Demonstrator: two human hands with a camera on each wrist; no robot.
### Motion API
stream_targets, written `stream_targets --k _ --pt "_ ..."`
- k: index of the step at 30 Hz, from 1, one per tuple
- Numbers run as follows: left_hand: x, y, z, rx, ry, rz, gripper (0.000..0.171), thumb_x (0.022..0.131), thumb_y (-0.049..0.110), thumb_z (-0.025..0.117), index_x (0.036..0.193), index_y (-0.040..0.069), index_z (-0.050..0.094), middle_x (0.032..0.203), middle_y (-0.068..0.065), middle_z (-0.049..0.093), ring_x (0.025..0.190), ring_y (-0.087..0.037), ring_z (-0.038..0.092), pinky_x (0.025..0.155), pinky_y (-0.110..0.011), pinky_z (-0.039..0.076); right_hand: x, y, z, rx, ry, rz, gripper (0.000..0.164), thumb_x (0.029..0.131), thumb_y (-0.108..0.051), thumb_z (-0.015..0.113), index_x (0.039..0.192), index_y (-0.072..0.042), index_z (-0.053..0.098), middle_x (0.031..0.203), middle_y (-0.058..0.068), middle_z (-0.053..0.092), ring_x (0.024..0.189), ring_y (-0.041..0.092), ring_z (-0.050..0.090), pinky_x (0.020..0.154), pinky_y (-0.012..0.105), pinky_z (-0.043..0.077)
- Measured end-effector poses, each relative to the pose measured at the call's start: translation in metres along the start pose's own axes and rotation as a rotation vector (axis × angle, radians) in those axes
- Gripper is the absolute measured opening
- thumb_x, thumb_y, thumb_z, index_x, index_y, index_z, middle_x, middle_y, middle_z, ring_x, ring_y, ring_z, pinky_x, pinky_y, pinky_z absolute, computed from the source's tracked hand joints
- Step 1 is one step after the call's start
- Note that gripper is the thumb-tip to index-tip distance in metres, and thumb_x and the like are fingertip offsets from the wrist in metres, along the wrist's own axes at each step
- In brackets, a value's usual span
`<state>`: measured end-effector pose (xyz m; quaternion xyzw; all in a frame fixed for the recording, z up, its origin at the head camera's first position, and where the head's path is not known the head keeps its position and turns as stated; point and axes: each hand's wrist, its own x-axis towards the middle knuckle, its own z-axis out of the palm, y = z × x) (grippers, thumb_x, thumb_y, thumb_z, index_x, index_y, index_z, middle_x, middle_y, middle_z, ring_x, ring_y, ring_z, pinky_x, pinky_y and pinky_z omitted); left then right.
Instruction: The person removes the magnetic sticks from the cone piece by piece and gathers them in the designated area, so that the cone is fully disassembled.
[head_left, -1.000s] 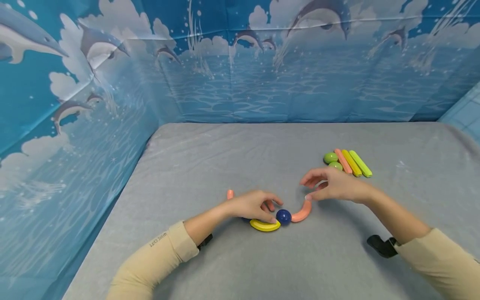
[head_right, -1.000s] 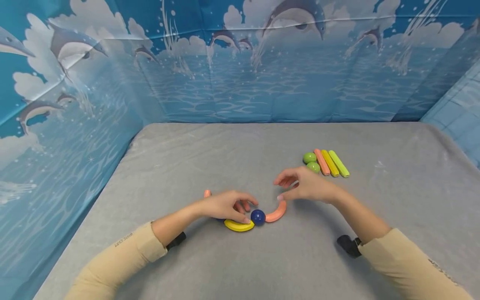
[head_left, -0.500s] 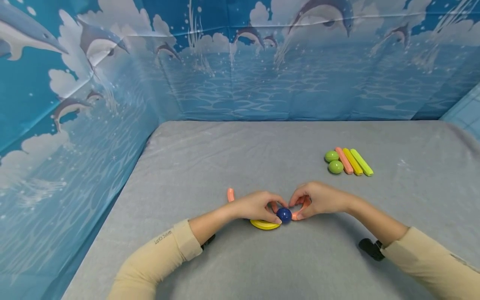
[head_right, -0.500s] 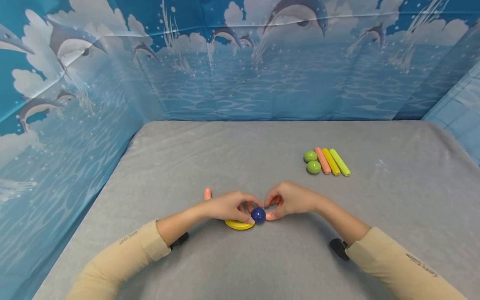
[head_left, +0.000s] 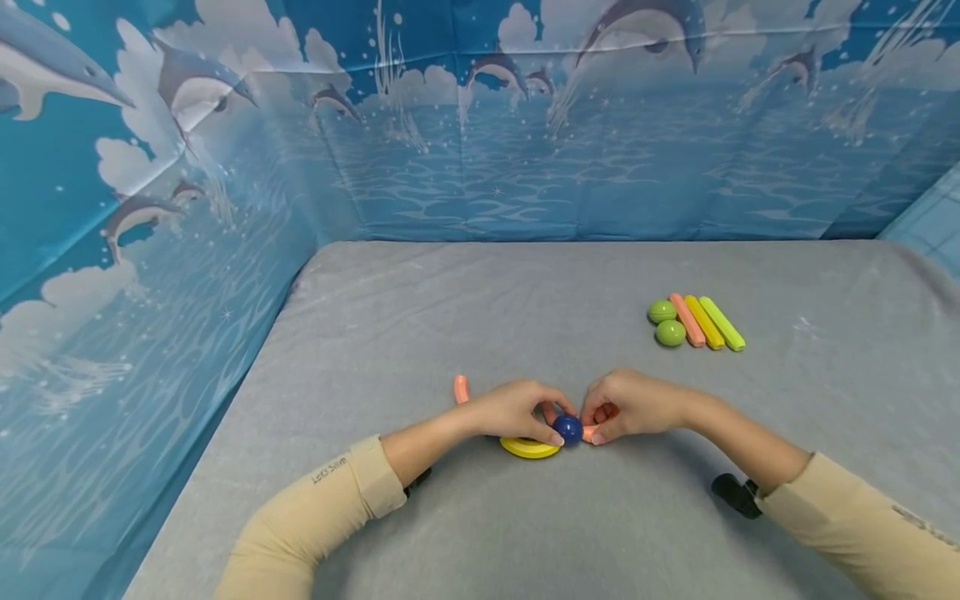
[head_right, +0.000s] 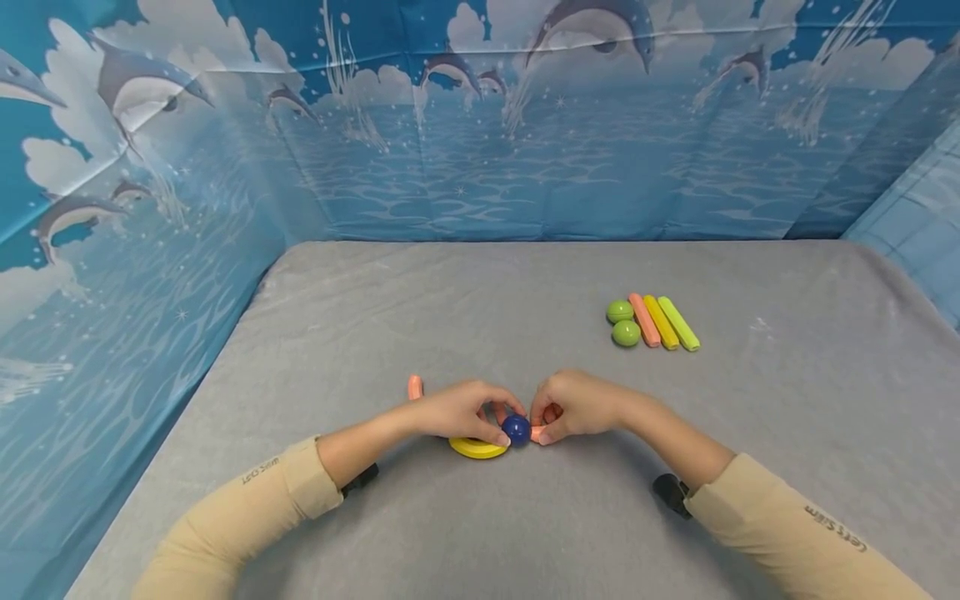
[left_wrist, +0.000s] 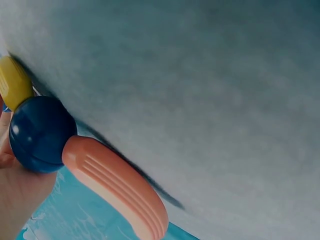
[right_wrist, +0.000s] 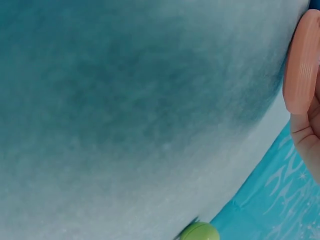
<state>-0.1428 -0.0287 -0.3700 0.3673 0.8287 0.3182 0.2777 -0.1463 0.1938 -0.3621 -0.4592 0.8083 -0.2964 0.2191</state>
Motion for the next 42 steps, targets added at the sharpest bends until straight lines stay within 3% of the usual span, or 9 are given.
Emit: stream_targets --k 5,10,21,26,36,42 --pt "0.0 0.001 0.0 -0.022 -0.006 0.011 0.035 0.083 0.014 0.072 0.116 0.008 0.064 0.089 -0.001 0.064 0.075 -0.004 0.057 0.069 -0.016 0.044 -0.001 0.0 0.001 0.028 -0.001 0.028 0.009 0.087 -0.017 0.067 0.079 -0.013 0.065 0.065 -0.013 0.049 0.057 0.0 0.044 0.052 0.019 0.038" --pt "-0.001 0.001 0.0 -0.042 -0.01 0.027 0.034 0.082 0.012 0.073 0.115 0.007 0.065 0.088 -0.002 0.064 0.072 -0.005 0.056 0.067 -0.016 0.044 -0.007 0.004 -0.003 0.101 0.02 0.138 0.012 0.091 -0.019 0.062 0.082 -0.012 0.065 0.064 -0.01 0.048 0.057 0.003 0.044 0.052 0.02 0.036" --pt "-0.001 0.003 0.0 -0.054 -0.013 -0.002 0.034 0.082 0.014 0.072 0.115 0.009 0.065 0.084 0.003 0.061 0.066 -0.005 0.055 0.064 -0.016 0.044 -0.016 0.017 -0.019 0.243 0.208 0.416 0.022 0.088 -0.028 0.066 0.09 -0.006 0.067 0.065 0.0 0.052 0.06 0.011 0.047 0.055 0.023 0.037" --pt "-0.001 0.003 0.0 -0.052 -0.016 -0.002 0.034 0.083 0.014 0.072 0.115 0.009 0.065 0.084 0.002 0.061 0.065 -0.005 0.055 0.064 -0.016 0.044 -0.013 0.02 -0.027 0.28 0.279 0.497 0.032 0.087 -0.032 0.067 0.098 -0.001 0.067 0.07 0.001 0.057 0.066 0.015 0.05 0.059 0.027 0.039" --pt "0.0 0.0 0.002 -0.065 -0.013 -0.026 0.034 0.083 0.014 0.072 0.116 0.01 0.064 0.085 0.004 0.06 0.067 -0.005 0.056 0.066 -0.016 0.045 0.003 0.03 -0.044 0.213 0.398 0.625 0.043 0.087 -0.04 0.065 0.101 0.0 0.064 0.078 0.005 0.059 0.076 0.021 0.049 0.065 0.03 0.039" --pt "0.001 -0.002 0.002 -0.053 -0.009 -0.02 0.034 0.083 0.015 0.072 0.115 0.011 0.065 0.085 0.004 0.06 0.066 -0.005 0.055 0.065 -0.016 0.044 0.012 0.038 -0.052 0.192 0.484 0.716 0.045 0.086 -0.039 0.066 0.104 0.002 0.061 0.085 0.009 0.058 0.076 0.023 0.048 0.062 0.03 0.04"
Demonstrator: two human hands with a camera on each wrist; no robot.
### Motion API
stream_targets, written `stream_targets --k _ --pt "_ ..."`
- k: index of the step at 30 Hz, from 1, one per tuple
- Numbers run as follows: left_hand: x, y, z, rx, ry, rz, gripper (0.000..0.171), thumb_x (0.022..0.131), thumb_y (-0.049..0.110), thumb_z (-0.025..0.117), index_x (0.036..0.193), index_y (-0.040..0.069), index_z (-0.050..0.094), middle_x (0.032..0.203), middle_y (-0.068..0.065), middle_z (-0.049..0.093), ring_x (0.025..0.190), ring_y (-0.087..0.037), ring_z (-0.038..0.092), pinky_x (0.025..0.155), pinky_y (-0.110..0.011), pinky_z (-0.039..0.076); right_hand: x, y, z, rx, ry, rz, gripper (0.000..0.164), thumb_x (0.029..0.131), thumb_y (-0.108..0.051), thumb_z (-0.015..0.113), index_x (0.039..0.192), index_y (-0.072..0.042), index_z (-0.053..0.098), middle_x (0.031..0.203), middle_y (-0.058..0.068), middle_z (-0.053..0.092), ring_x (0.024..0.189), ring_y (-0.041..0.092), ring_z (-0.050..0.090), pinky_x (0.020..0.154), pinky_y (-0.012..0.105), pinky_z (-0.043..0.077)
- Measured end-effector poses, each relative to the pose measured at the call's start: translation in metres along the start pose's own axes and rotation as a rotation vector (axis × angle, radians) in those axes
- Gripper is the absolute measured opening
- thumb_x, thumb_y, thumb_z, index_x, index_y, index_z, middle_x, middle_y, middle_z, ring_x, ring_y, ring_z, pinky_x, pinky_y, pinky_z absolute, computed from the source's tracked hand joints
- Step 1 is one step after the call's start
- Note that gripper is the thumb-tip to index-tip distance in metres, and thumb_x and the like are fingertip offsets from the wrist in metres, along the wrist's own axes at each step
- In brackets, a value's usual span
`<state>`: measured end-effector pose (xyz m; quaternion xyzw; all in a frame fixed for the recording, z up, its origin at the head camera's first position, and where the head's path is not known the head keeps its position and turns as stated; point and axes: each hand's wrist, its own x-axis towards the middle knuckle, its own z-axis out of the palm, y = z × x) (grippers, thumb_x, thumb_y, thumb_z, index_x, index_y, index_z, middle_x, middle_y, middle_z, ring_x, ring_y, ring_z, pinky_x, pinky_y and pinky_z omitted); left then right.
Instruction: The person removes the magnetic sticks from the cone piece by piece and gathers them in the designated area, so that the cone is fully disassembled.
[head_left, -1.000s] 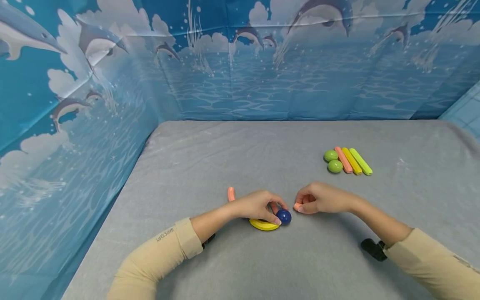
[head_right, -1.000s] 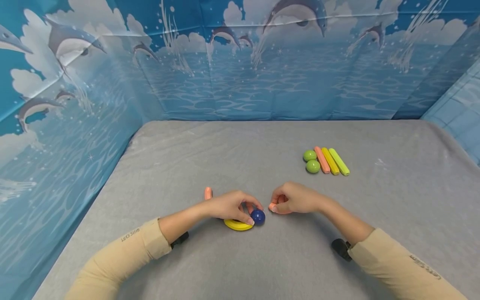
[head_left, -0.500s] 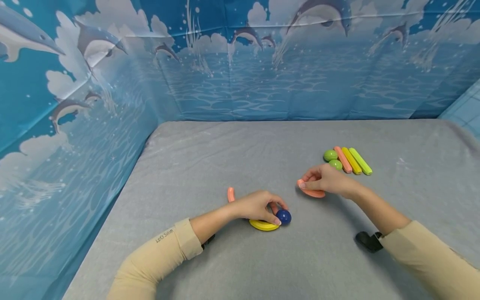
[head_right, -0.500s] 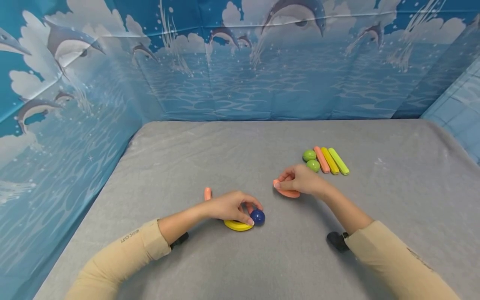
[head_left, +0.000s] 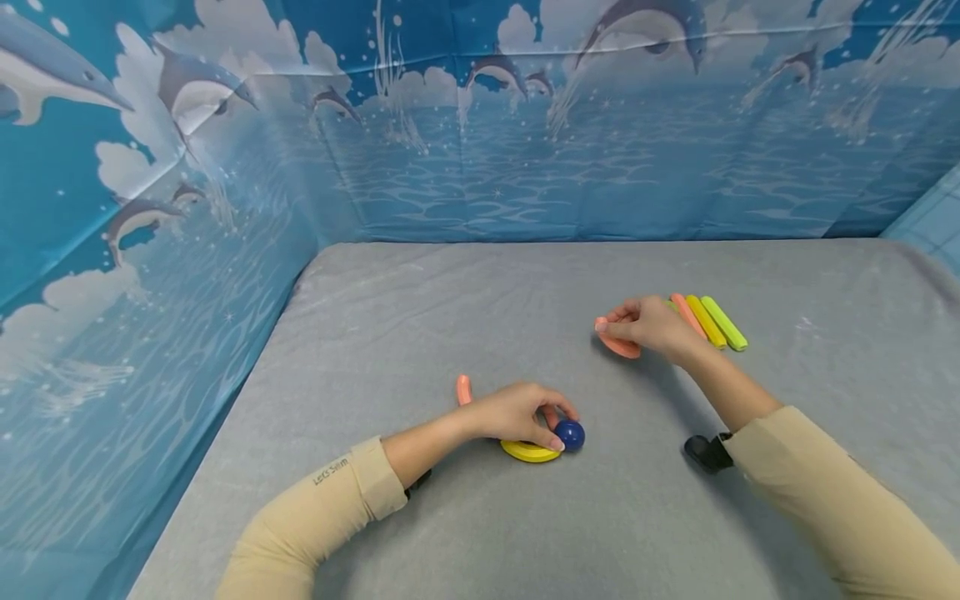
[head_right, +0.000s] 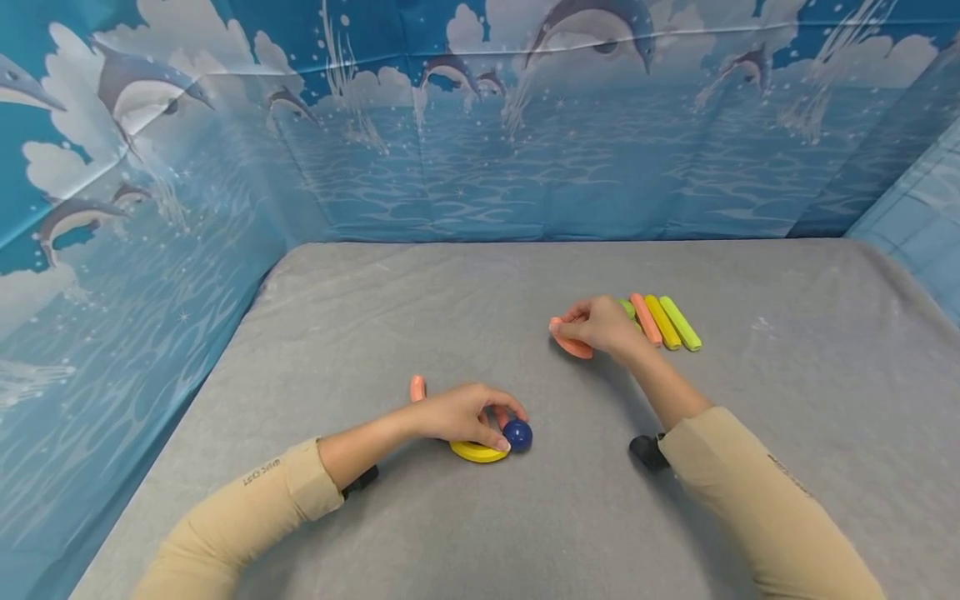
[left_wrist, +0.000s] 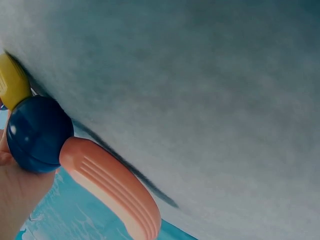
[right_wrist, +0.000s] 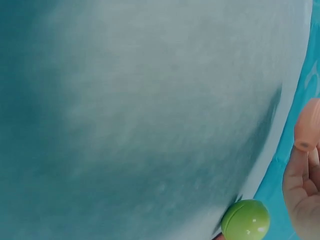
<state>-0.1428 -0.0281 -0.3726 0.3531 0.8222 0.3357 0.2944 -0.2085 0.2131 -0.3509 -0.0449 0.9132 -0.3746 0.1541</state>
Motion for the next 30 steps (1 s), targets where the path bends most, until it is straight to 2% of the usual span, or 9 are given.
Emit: stream_targets --k 10,18,22,25,30 --pt "0.0 0.0 -0.001 0.007 -0.004 0.005 0.034 0.083 0.016 0.072 0.115 0.012 0.064 0.085 0.005 0.06 0.065 -0.005 0.054 0.065 -0.017 0.043 0.022 -0.004 0.0 0.05 0.089 0.164 0.047 0.085 -0.041 0.067 0.108 0.0 0.06 0.09 0.011 0.055 0.08 0.025 0.047 0.065 0.032 0.041" --pt "0.001 -0.001 -0.001 0.013 -0.001 0.011 0.034 0.083 0.016 0.072 0.115 0.012 0.064 0.085 0.006 0.059 0.064 -0.005 0.054 0.065 -0.016 0.043 0.031 -0.001 0.002 0.067 0.138 0.206 0.042 0.086 -0.035 0.067 0.106 0.001 0.061 0.097 0.013 0.056 0.081 0.024 0.049 0.067 0.032 0.045" --pt "0.001 -0.001 -0.001 0.016 -0.002 0.015 0.034 0.083 0.016 0.072 0.115 0.011 0.064 0.085 0.006 0.059 0.065 -0.005 0.054 0.065 -0.016 0.043 0.033 0.003 0.002 0.035 0.165 0.193 0.04 0.086 -0.034 0.067 0.102 0.002 0.062 0.092 0.012 0.057 0.076 0.023 0.049 0.062 0.03 0.043" --pt "0.001 -0.001 -0.001 0.015 0.0 0.017 0.034 0.082 0.016 0.073 0.115 0.012 0.064 0.085 0.005 0.059 0.065 -0.005 0.054 0.065 -0.016 0.043 0.034 0.005 0.003 -0.038 0.187 0.145 0.035 0.086 -0.031 0.067 0.098 0.002 0.063 0.087 0.013 0.059 0.073 0.024 0.05 0.058 0.03 0.042" --pt "0.001 -0.002 0.0 0.018 0.005 0.024 0.033 0.082 0.016 0.073 0.114 0.011 0.065 0.085 0.005 0.06 0.064 -0.006 0.054 0.064 -0.016 0.043 0.033 0.006 0.006 -0.159 0.211 0.064 0.031 0.086 -0.024 0.066 0.098 0.005 0.065 0.094 0.019 0.061 0.08 0.028 0.052 0.064 0.034 0.045"
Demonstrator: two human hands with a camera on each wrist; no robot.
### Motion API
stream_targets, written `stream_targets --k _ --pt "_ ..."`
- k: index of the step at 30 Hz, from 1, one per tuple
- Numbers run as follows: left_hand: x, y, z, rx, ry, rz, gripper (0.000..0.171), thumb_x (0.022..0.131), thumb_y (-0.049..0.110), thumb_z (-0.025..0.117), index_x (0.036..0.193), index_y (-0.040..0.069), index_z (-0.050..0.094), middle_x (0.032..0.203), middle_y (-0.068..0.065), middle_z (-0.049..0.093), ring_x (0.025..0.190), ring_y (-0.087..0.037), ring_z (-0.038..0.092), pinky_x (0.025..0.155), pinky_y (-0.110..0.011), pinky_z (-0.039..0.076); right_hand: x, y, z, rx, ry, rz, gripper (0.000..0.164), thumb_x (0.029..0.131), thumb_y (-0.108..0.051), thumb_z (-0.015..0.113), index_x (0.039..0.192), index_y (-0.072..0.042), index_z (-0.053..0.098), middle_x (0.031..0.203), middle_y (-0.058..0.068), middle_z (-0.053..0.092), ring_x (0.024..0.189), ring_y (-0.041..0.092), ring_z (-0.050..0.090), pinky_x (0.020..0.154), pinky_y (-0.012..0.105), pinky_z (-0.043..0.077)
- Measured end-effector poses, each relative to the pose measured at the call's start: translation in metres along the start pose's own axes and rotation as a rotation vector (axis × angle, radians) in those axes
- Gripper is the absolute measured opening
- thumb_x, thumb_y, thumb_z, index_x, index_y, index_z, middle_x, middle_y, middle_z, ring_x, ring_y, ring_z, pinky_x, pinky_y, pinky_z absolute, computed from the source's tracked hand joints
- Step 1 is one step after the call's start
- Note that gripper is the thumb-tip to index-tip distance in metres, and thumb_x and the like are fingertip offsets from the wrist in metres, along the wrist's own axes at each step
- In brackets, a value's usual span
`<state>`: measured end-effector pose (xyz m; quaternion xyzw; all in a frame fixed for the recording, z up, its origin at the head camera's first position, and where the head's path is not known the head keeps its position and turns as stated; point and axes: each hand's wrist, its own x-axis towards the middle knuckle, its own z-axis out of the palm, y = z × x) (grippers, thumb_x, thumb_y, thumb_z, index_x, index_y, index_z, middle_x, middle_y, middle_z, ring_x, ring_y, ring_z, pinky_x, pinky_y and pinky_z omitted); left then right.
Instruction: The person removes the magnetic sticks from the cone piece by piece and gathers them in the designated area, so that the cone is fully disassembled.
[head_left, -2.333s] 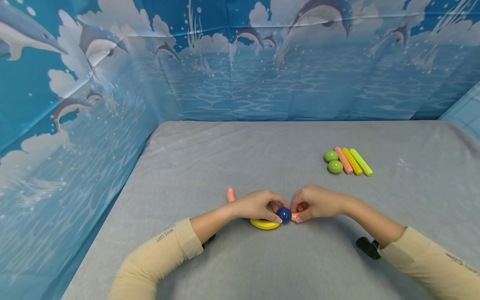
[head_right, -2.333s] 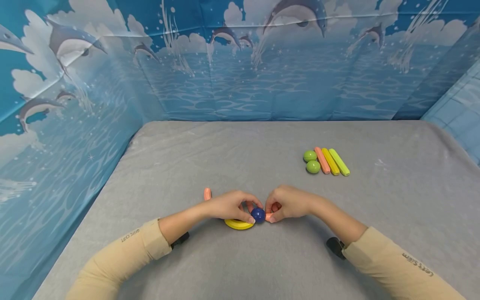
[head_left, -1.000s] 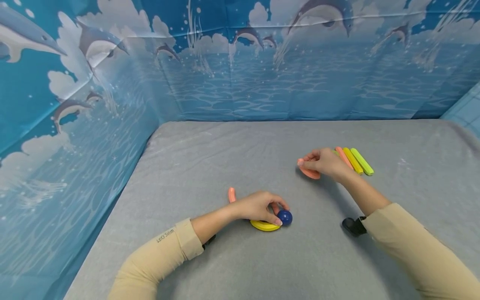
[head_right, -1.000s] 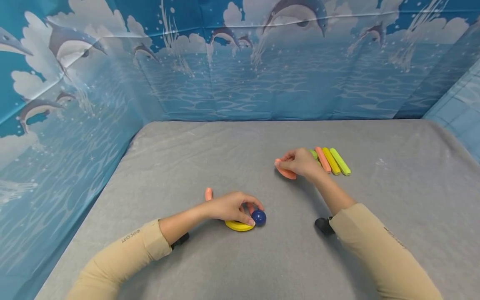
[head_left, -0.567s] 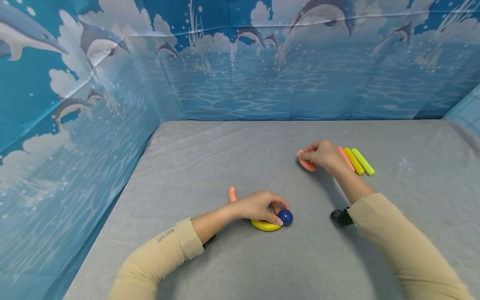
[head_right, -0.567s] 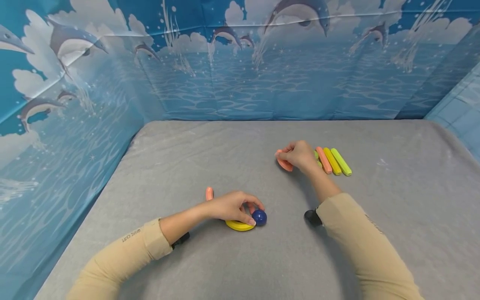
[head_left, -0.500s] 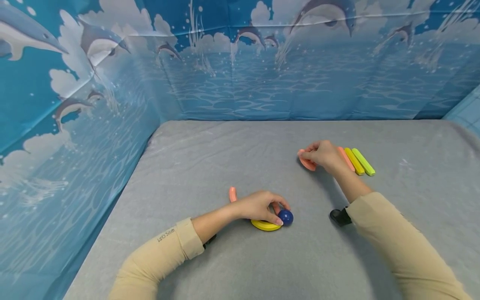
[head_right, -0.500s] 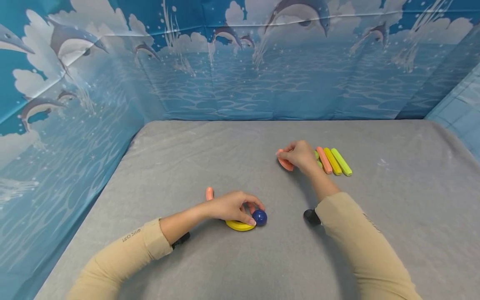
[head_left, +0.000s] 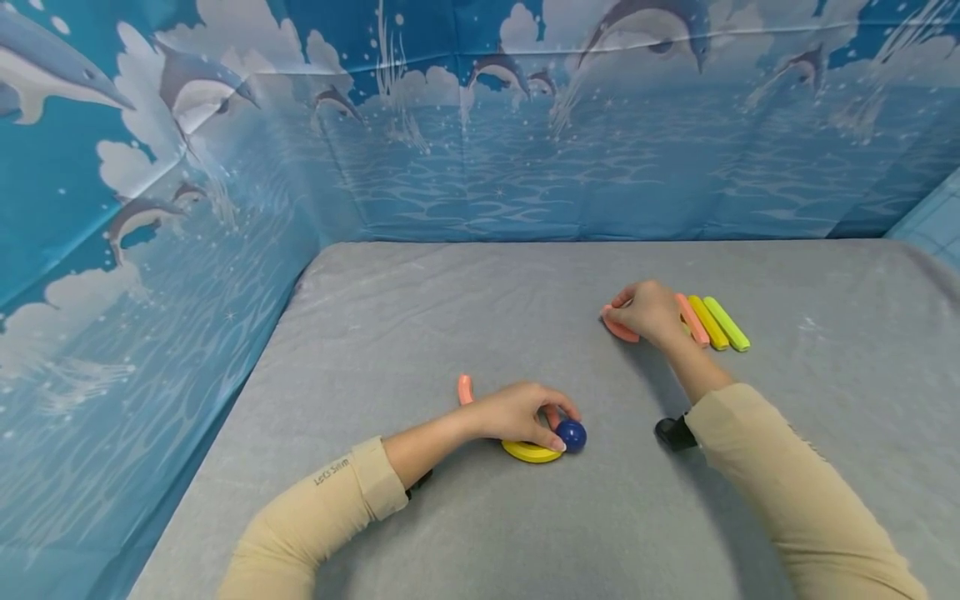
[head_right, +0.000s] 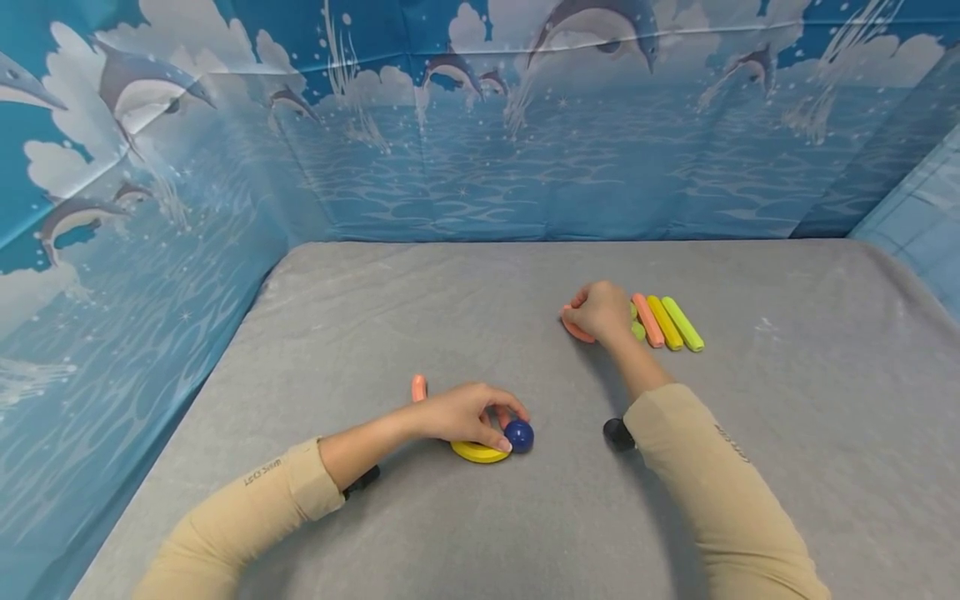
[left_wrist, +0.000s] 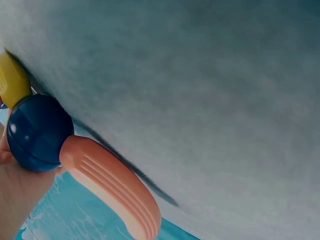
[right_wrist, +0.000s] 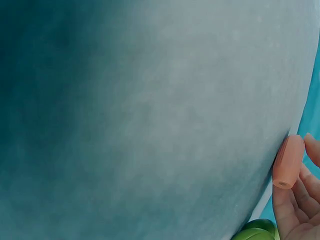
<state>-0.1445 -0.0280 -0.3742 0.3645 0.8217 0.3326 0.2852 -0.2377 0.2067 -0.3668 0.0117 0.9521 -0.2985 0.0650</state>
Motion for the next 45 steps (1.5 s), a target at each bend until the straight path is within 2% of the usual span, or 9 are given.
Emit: stream_targets --k 4,13,18,23,26,29,35,39,45 --pt "0.0 0.0 0.001 -0.004 0.004 0.004 0.033 0.082 0.015 0.073 0.114 0.011 0.065 0.085 0.004 0.06 0.066 -0.006 0.055 0.065 -0.016 0.044 -0.002 0.0 0.0 -0.017 -0.008 -0.027 0.032 0.086 -0.022 0.066 0.101 0.006 0.065 0.096 0.021 0.06 0.083 0.031 0.053 0.067 0.038 0.045" --pt "-0.001 0.0 0.002 -0.033 0.003 -0.007 0.035 0.082 0.014 0.073 0.115 0.01 0.064 0.086 0.003 0.061 0.066 -0.004 0.057 0.066 -0.016 0.045 -0.008 -0.002 -0.008 0.027 -0.059 -0.021 0.039 0.087 -0.026 0.065 0.111 0.004 0.062 0.106 0.024 0.058 0.09 0.032 0.052 0.069 0.038 0.047" --pt "-0.003 -0.002 0.0 -0.036 0.016 -0.005 0.035 0.081 0.014 0.074 0.114 0.008 0.065 0.088 0.001 0.062 0.072 -0.002 0.059 0.07 -0.015 0.046 -0.016 -0.005 -0.015 0.016 -0.039 -0.078 0.039 0.087 -0.029 0.064 0.111 0.002 0.063 0.106 0.025 0.06 0.093 0.035 0.054 0.072 0.042 0.045" --pt "-0.009 -0.007 -0.004 -0.028 0.033 -0.007 0.033 0.08 0.014 0.075 0.11 0.006 0.066 0.088 -0.001 0.061 0.073 -0.002 0.057 0.07 -0.015 0.045 -0.027 -0.011 -0.021 0.061 -0.087 -0.112 0.039 0.086 -0.031 0.066 0.113 -0.004 0.065 0.105 0.02 0.062 0.092 0.031 0.054 0.071 0.039 0.045" --pt "-0.015 -0.01 -0.007 -0.03 0.041 -0.005 0.033 0.079 0.013 0.076 0.109 0.005 0.066 0.088 -0.002 0.061 0.075 -0.004 0.056 0.072 -0.016 0.045 -0.036 -0.013 -0.02 0.134 -0.162 -0.12 0.039 0.085 -0.03 0.068 0.114 -0.004 0.064 0.1 0.015 0.063 0.085 0.027 0.055 0.068 0.036 0.046" --pt "-0.022 -0.013 -0.01 -0.025 0.039 0.003 0.034 0.078 0.012 0.077 0.11 0.005 0.067 0.09 -0.002 0.063 0.081 -0.007 0.056 0.076 -0.017 0.044 -0.045 -0.016 -0.016 0.225 -0.251 -0.16 0.041 0.085 -0.026 0.069 0.115 0.001 0.062 0.094 0.012 0.061 0.077 0.023 0.056 0.069 0.034 0.049" --pt "-0.031 -0.017 -0.013 0.002 0.002 0.057 0.036 0.078 0.013 0.076 0.112 0.007 0.067 0.095 -0.001 0.065 0.088 -0.008 0.057 0.08 -0.019 0.044 -0.066 -0.018 -0.003 0.37 -0.473 -0.217 0.043 0.085 -0.019 0.069 0.118 0.007 0.057 0.087 0.009 0.062 0.079 0.024 0.057 0.071 0.035 0.052" --pt "-0.032 -0.02 -0.011 0.01 -0.041 0.11 0.035 0.08 0.012 0.074 0.114 0.007 0.066 0.095 0.0 0.066 0.087 -0.005 0.057 0.081 -0.018 0.044 -0.08 -0.021 0.009 0.398 -0.583 -0.23 0.04 0.084 -0.018 0.069 0.115 0.005 0.059 0.086 0.007 0.063 0.08 0.024 0.058 0.07 0.036 0.052" --pt "-0.032 -0.021 -0.011 0.002 -0.074 0.165 0.031 0.083 0.009 0.071 0.113 0.005 0.066 0.094 0.0 0.066 0.086 -0.002 0.056 0.081 -0.018 0.045 -0.097 -0.023 0.022 0.384 -0.667 -0.3 0.036 0.086 -0.018 0.068 0.113 0.004 0.061 0.085 0.007 0.062 0.072 0.023 0.057 0.064 0.035 0.051"
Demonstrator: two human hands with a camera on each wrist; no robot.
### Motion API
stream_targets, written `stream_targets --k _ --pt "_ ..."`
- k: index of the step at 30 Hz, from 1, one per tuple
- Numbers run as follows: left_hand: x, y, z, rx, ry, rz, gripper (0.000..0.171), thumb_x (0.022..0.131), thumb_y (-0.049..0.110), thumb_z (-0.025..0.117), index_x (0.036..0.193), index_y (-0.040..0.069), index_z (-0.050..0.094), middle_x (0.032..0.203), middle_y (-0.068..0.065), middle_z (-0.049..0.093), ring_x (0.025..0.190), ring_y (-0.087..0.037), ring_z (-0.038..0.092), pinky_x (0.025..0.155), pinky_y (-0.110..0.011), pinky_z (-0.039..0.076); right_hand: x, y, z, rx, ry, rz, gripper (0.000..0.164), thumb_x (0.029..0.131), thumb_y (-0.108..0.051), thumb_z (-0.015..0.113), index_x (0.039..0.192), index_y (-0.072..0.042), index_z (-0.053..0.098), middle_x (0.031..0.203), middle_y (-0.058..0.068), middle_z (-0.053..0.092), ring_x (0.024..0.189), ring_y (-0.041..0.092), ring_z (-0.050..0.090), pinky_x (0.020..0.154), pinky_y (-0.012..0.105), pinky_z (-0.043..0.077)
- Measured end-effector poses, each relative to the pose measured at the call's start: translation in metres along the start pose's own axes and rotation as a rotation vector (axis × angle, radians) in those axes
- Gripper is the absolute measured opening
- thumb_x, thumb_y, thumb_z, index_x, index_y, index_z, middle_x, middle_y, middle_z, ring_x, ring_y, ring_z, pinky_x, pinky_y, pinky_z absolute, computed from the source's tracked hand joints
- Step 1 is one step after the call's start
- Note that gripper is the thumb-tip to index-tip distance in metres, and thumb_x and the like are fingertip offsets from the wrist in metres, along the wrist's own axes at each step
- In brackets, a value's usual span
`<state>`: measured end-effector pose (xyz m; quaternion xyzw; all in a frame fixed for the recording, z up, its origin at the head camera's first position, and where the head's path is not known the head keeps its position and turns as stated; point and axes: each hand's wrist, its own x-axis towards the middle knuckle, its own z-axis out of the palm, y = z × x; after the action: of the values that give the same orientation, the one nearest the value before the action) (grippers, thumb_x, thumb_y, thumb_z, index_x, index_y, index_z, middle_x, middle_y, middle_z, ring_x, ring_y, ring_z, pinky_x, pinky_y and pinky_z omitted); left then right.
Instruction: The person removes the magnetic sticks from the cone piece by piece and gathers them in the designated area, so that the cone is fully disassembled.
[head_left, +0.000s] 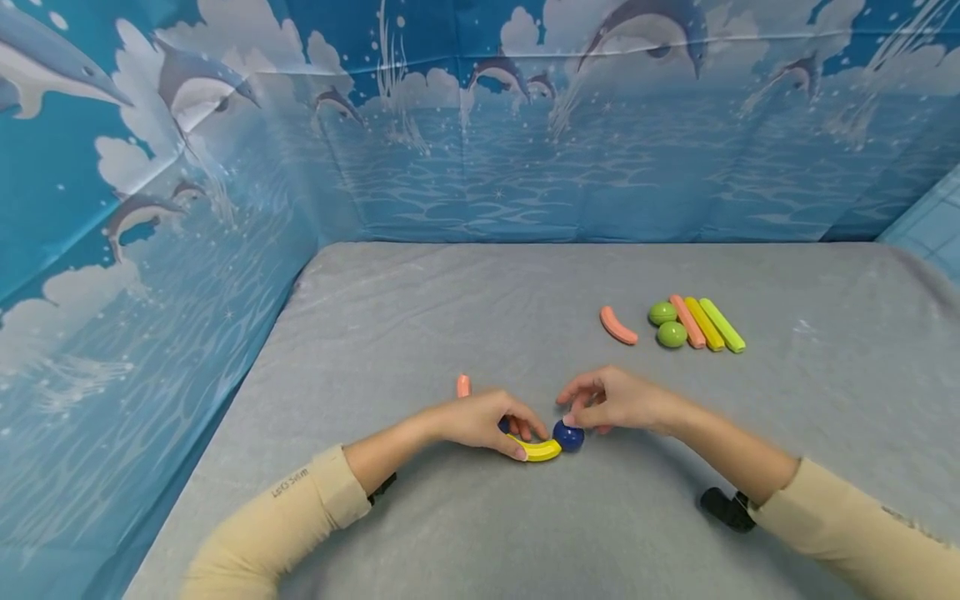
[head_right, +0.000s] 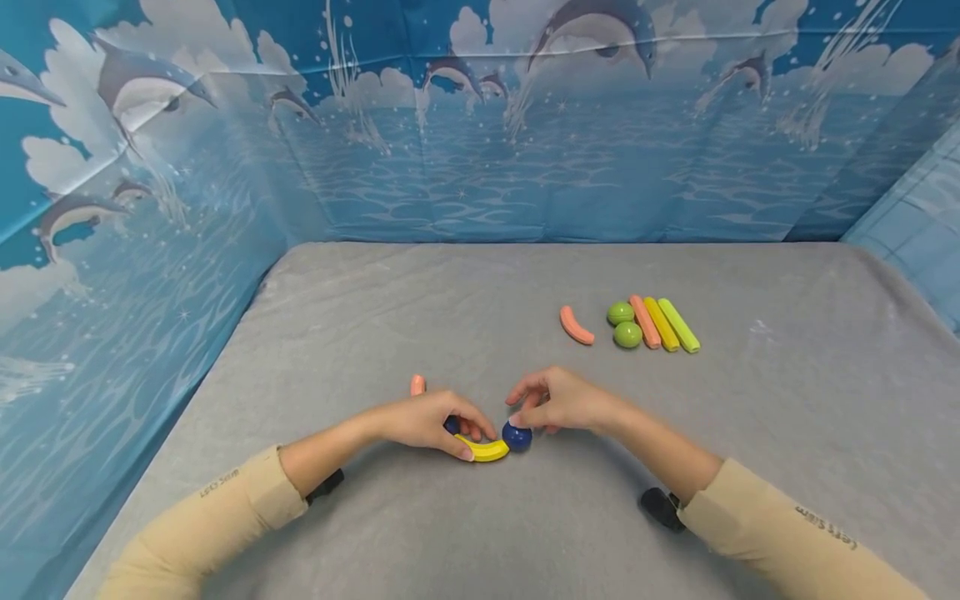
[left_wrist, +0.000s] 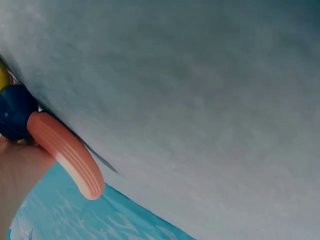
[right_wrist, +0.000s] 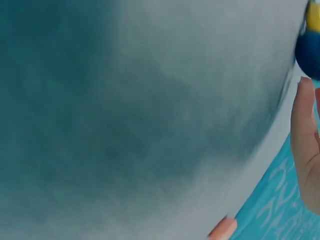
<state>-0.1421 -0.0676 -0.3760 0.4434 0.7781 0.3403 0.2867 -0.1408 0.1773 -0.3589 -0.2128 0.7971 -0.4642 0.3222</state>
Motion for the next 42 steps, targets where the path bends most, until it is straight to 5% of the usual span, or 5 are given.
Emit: stream_targets --k 7,13,28,36,42 --pt "0.001 0.001 -0.002 -0.041 -0.042 -0.023 0.033 0.085 0.009 0.068 0.118 0.007 0.064 0.096 0.003 0.064 0.085 0.0 0.055 0.079 -0.018 0.045 0.0 0.003 0.012 -0.054 -0.03 -0.048 0.032 0.084 -0.016 0.069 0.109 0.003 0.063 0.084 0.006 0.059 0.064 0.018 0.054 0.056 0.029 0.048" --pt "0.001 0.002 -0.003 -0.058 -0.06 -0.012 0.034 0.087 0.009 0.066 0.12 0.007 0.063 0.097 0.002 0.064 0.084 -0.001 0.055 0.079 -0.018 0.046 0.002 0.001 0.021 -0.272 0.057 -0.139 0.024 0.079 -0.02 0.073 0.097 -0.005 0.067 0.08 -0.003 0.06 0.066 0.011 0.054 0.059 0.024 0.046" --pt "0.002 0.001 -0.002 -0.076 -0.096 -0.003 0.035 0.088 0.008 0.064 0.122 0.005 0.061 0.095 -0.001 0.065 0.082 0.0 0.056 0.077 -0.018 0.047 0.001 -0.006 0.035 -0.445 0.188 -0.156 0.016 0.068 -0.011 0.074 0.081 -0.012 0.064 0.072 -0.005 0.054 0.06 0.008 0.046 0.051 0.022 0.04" --pt "0.003 0.0 -0.003 -0.08 -0.087 -0.033 0.034 0.088 0.008 0.064 0.122 0.006 0.062 0.093 0.0 0.065 0.08 0.0 0.056 0.075 -0.018 0.046 0.001 -0.002 0.023 -0.531 0.238 -0.194 0.018 0.07 -0.01 0.076 0.083 -0.01 0.065 0.077 -0.003 0.054 0.068 0.011 0.047 0.059 0.024 0.041" --pt "0.005 -0.001 -0.004 -0.077 -0.088 -0.048 0.034 0.088 0.008 0.064 0.122 0.007 0.062 0.092 0.001 0.065 0.079 -0.001 0.056 0.074 -0.018 0.046 0.0 0.005 0.003 -0.466 0.234 -0.17 0.02 0.074 -0.016 0.077 0.09 -0.009 0.066 0.082 -0.002 0.058 0.071 0.013 0.049 0.06 0.026 0.043"
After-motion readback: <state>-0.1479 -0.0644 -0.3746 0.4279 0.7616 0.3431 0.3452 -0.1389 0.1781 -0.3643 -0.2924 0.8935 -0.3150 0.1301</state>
